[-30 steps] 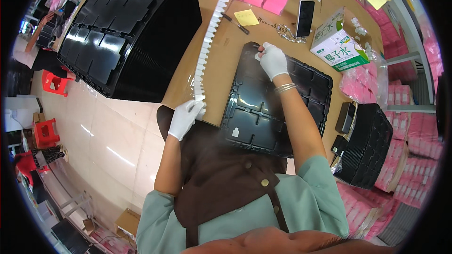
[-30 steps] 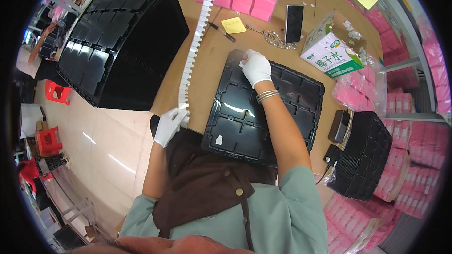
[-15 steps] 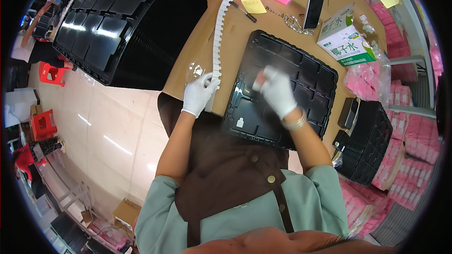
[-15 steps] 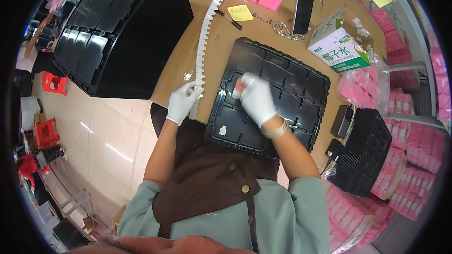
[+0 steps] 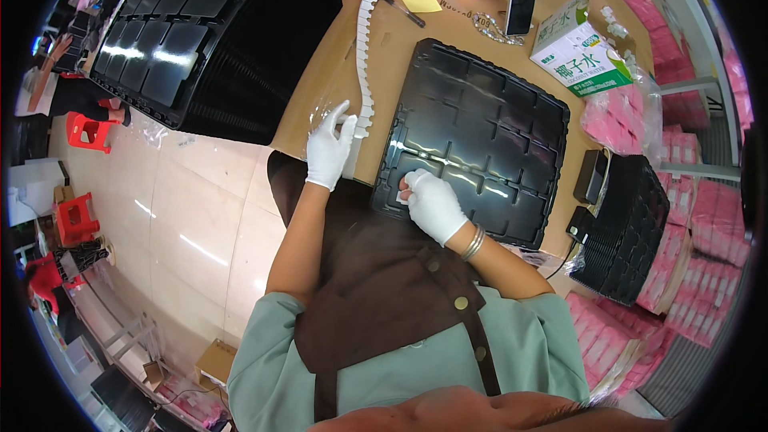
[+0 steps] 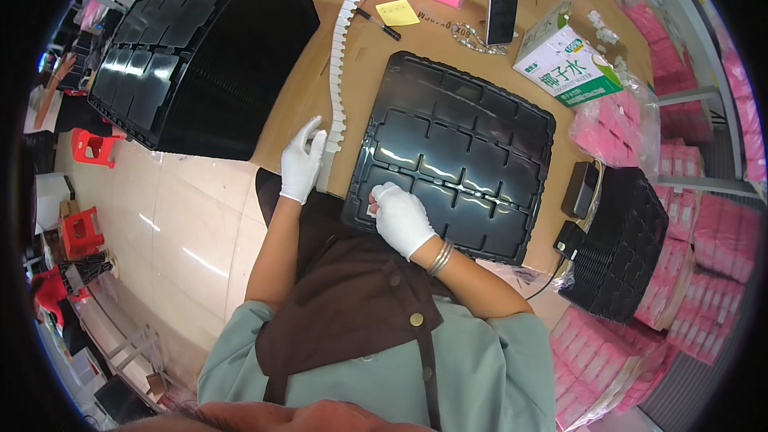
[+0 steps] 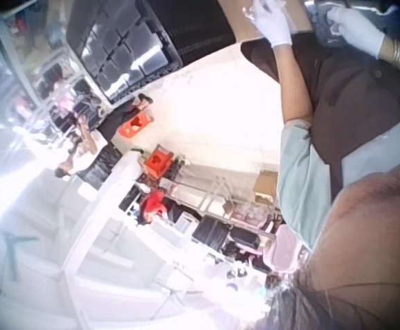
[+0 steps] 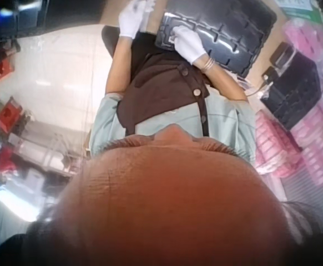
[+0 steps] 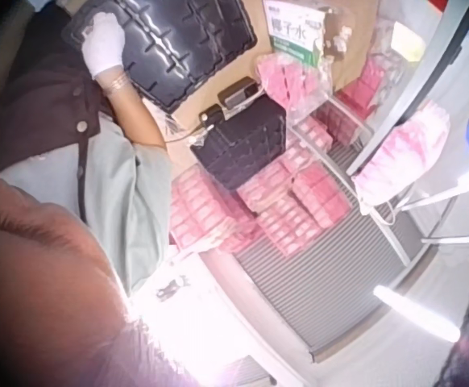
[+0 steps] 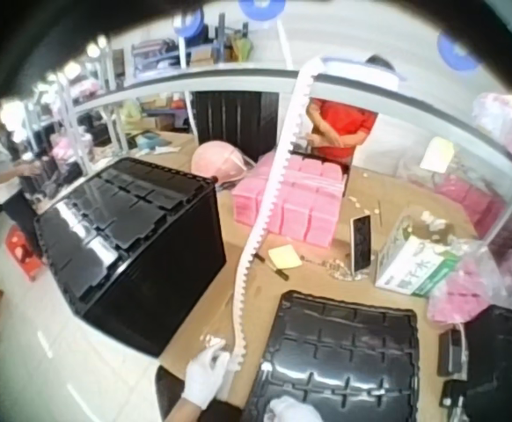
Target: The person assembles black plastic tray components by hand, then inserts pink foam dividers into them.
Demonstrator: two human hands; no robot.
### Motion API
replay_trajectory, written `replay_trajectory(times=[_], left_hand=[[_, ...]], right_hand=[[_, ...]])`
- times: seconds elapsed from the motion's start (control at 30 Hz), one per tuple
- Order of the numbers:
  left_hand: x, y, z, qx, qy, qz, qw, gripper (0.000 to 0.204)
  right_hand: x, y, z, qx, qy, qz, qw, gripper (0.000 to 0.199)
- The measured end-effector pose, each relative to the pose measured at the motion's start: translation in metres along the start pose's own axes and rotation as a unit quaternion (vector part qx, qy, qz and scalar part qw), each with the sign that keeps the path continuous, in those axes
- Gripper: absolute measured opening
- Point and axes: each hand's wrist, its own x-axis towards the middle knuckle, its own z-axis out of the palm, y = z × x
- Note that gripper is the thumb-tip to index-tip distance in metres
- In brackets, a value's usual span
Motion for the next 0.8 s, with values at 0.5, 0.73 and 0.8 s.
replay_trajectory(times=[0.5,0.73,0.8], left_hand=[[-0.004,0.002,-0.005,-0.161,0.006,-0.054,0.985,0.037],[-0.006,-0.001,-0.007,-0.173,-0.003,-0.070,0.982,0.037],[-0.006,-0.003,-0.007,-0.166,0.004,-0.070,0.984,0.036]], right_hand=[[0.007,-0.001,0.006,-0.064,0.021,-0.009,0.998,0.010],[0.007,0.012,-0.009,0.080,-0.044,-0.031,0.995,0.004],[0.008,0.013,-0.003,0.058,-0.028,-0.032,0.997,0.004]])
